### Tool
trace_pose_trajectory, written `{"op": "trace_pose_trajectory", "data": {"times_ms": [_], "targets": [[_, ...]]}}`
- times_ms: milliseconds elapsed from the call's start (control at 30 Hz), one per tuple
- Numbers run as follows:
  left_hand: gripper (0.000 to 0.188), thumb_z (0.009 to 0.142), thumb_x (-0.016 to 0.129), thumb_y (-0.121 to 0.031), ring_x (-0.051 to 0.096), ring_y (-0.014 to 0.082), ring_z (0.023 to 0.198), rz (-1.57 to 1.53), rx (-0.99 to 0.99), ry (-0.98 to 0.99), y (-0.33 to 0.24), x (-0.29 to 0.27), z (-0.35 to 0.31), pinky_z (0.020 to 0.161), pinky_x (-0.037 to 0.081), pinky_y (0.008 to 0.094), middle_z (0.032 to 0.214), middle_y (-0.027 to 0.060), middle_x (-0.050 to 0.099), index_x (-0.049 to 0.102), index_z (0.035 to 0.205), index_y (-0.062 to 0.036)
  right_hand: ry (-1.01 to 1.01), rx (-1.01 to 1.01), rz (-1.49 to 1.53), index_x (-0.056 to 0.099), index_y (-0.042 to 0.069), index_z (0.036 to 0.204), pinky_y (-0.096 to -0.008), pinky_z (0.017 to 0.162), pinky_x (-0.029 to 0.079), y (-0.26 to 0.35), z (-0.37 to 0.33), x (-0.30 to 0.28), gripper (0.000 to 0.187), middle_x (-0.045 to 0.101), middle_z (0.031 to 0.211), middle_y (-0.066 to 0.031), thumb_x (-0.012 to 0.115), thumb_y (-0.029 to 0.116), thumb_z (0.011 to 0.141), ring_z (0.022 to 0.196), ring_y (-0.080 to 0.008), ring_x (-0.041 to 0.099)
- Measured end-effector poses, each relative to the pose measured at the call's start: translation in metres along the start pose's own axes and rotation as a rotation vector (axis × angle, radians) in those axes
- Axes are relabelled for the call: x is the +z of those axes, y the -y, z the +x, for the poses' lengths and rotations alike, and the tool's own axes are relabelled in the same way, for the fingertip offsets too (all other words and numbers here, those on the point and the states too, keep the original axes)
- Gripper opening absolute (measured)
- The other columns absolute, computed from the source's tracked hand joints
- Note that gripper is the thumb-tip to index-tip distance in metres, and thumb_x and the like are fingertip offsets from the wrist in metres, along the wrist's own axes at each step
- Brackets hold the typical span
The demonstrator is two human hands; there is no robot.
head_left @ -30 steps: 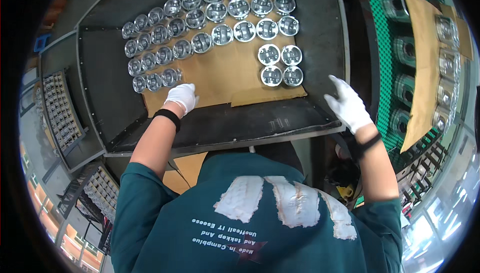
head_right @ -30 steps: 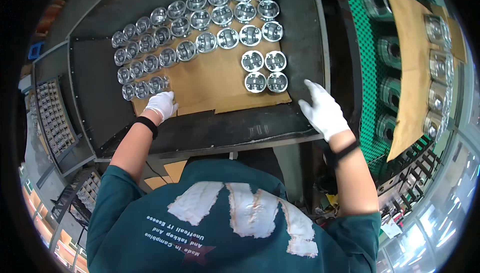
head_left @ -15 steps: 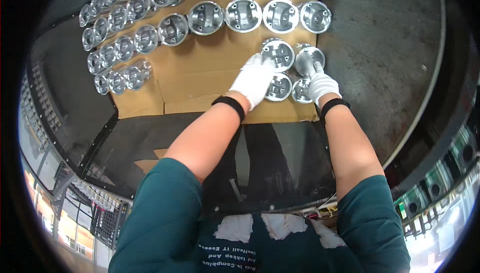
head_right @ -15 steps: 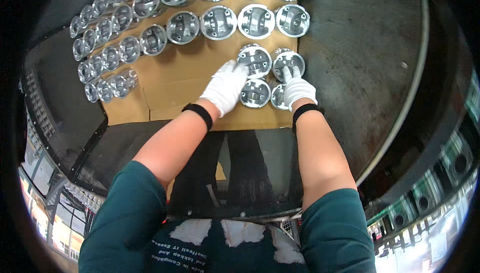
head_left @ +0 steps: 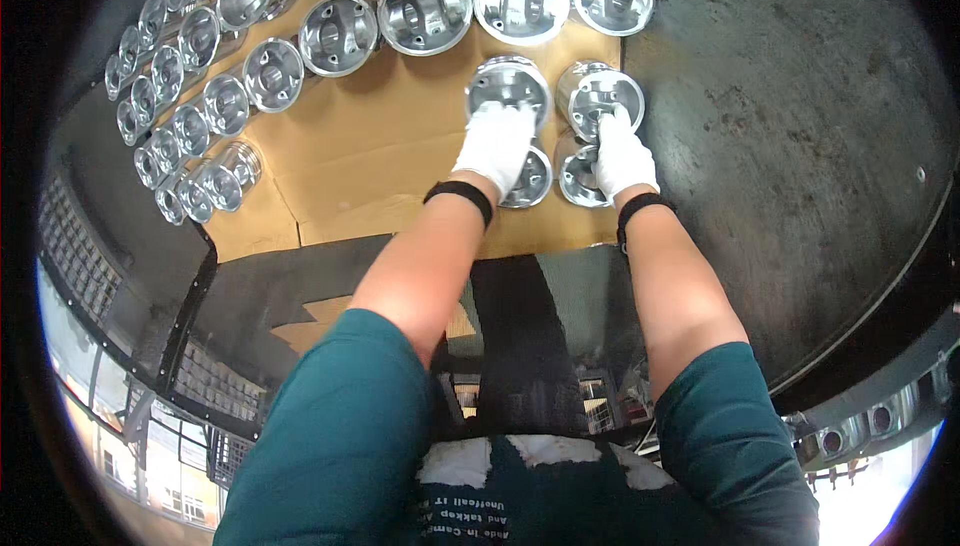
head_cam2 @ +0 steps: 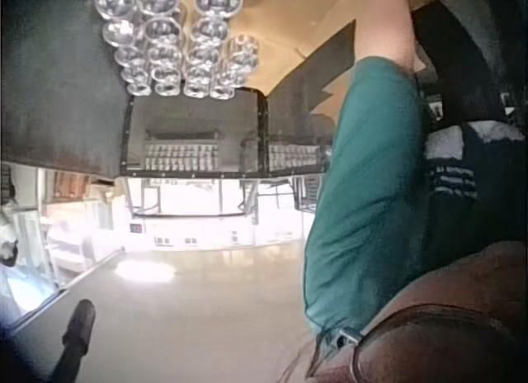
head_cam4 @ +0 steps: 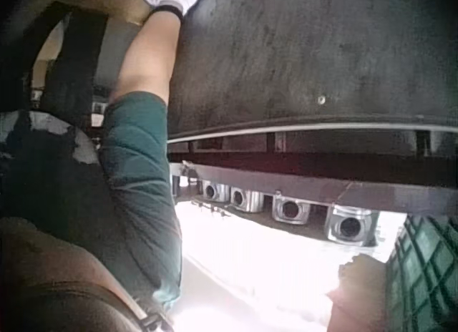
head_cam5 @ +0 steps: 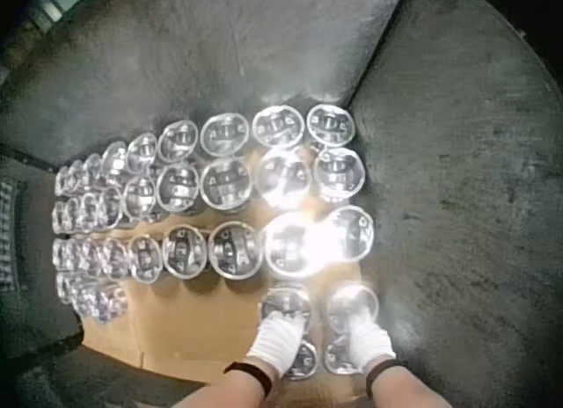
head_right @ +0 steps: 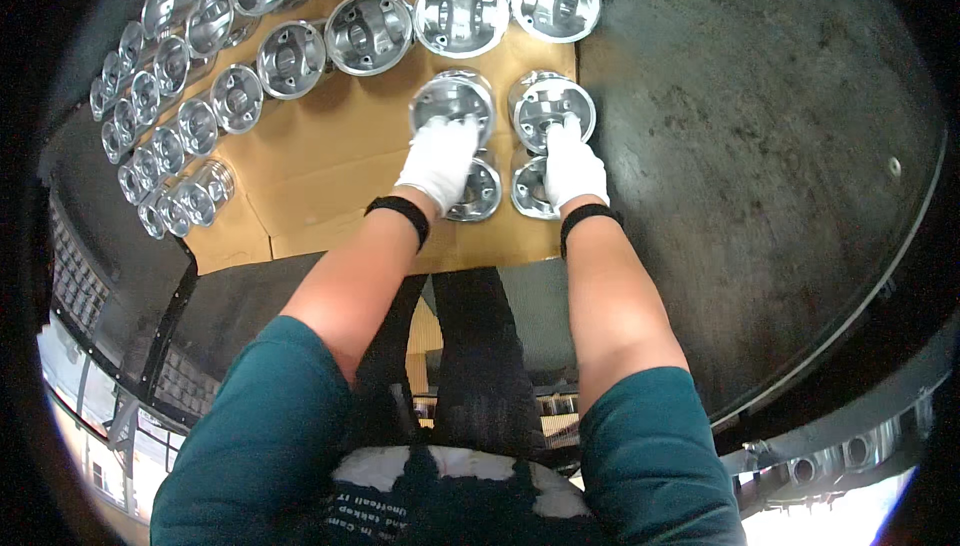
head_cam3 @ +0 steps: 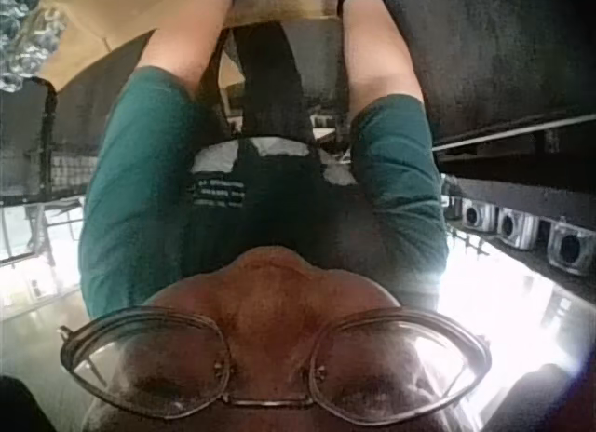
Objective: The recorder takes pistons from a bin, places them on a measurement jig with multiple dial indicators to check dimensions, and sorts them into groups on a table.
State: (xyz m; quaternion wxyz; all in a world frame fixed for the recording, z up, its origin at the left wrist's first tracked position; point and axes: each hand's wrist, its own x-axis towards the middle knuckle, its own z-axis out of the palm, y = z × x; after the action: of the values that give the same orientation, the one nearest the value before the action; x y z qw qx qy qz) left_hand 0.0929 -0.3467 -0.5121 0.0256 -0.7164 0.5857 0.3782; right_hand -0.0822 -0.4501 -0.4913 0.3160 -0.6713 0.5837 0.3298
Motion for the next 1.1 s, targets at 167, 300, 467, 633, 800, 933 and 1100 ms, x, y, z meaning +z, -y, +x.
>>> {"op": "trace_pose_trajectory", "data": {"times_ms": [167,300,467,633,800,933,1100], "targets": [[0.016,0.08,0.061,-0.01,0.064,0.0383,0.094,0.019,-0.021,-0.115,0.041,-0.053,-0.088,0.086,0.051,0.0471,0.097,0.0214,0.068,0.066,0.093,-0.0023,0.119,0.06,0.055,0.042,0.012,0.144,-0.0471,0.103,0.043,0.031,-0.058,-0.03,0.055,0.06,0.129,-0.0258,0.026,0.044,0.102,0.117,-0.0436,0.059],[0.04,0.073,0.071,-0.017,0.064,0.0409,0.096,-0.026,-0.18,-0.09,0.072,-0.124,-0.185,0.087,0.052,0.0487,0.103,0.0223,0.066,0.063,0.108,0.0017,0.118,-0.027,0.099,0.043,0.004,0.14,-0.0419,0.1,0.048,0.042,-0.148,-0.073,0.064,0.059,0.129,-0.0253,0.068,0.027,0.085,0.12,-0.0398,0.058],[0.065,0.064,0.086,-0.037,0.064,0.0399,0.098,0.056,-0.398,-0.138,0.073,-0.224,-0.29,0.088,0.052,0.0464,0.101,0.0223,0.067,0.062,0.112,-0.0008,-0.024,-0.171,0.33,0.036,0.002,0.145,-0.042,0.099,0.049,0.042,-0.288,-0.166,0.089,0.059,0.127,-0.0277,0.078,0.032,0.073,0.116,-0.04,0.06],[0.063,0.068,0.085,-0.022,0.063,0.041,0.104,-0.043,-0.14,-0.417,0.068,-0.287,-0.365,0.092,0.051,0.0445,0.111,0.0241,0.067,0.061,0.121,-0.0017,-0.276,-0.191,0.565,0.048,0.001,0.133,-0.0436,0.095,0.05,-0.005,-0.446,-0.253,0.083,0.06,0.12,-0.0259,0.084,0.033,0.065,0.111,-0.0392,0.06],[0.062,0.065,0.083,-0.018,0.063,0.0436,0.103,0.071,-0.321,-0.47,0.021,-0.316,-0.407,0.094,0.05,0.0461,0.107,0.0252,0.067,0.06,0.118,0.0038,-0.661,-0.14,0.603,0.054,0.0,0.122,-0.0418,0.091,0.049,-0.09,-0.549,-0.303,0.066,0.061,0.112,-0.0238,0.075,0.02,0.063,0.105,-0.0381,0.061],[0.07,0.058,0.081,-0.011,0.063,0.0417,0.103,-0.134,-0.236,-0.388,-0.065,-0.358,-0.402,0.094,0.049,0.0452,0.106,0.024,0.066,0.057,0.121,0.0068,-0.775,0.025,0.617,0.057,-0.004,0.114,-0.041,0.087,0.05,-0.168,-0.583,-0.34,0.059,0.064,0.102,-0.0246,0.074,0.019,0.062,0.098,-0.0376,0.063],[0.071,0.059,0.078,-0.011,0.058,0.0444,0.109,-0.024,0.113,-0.384,-0.191,-0.394,-0.377,0.097,0.047,0.0471,0.113,0.0267,0.062,0.054,0.124,0.0037,-0.76,0.149,0.402,0.055,-0.013,0.109,-0.041,0.088,0.052,-0.28,-0.551,-0.364,0.064,0.066,0.099,-0.0307,0.076,0.026,0.062,0.098,-0.0413,0.065]]}}
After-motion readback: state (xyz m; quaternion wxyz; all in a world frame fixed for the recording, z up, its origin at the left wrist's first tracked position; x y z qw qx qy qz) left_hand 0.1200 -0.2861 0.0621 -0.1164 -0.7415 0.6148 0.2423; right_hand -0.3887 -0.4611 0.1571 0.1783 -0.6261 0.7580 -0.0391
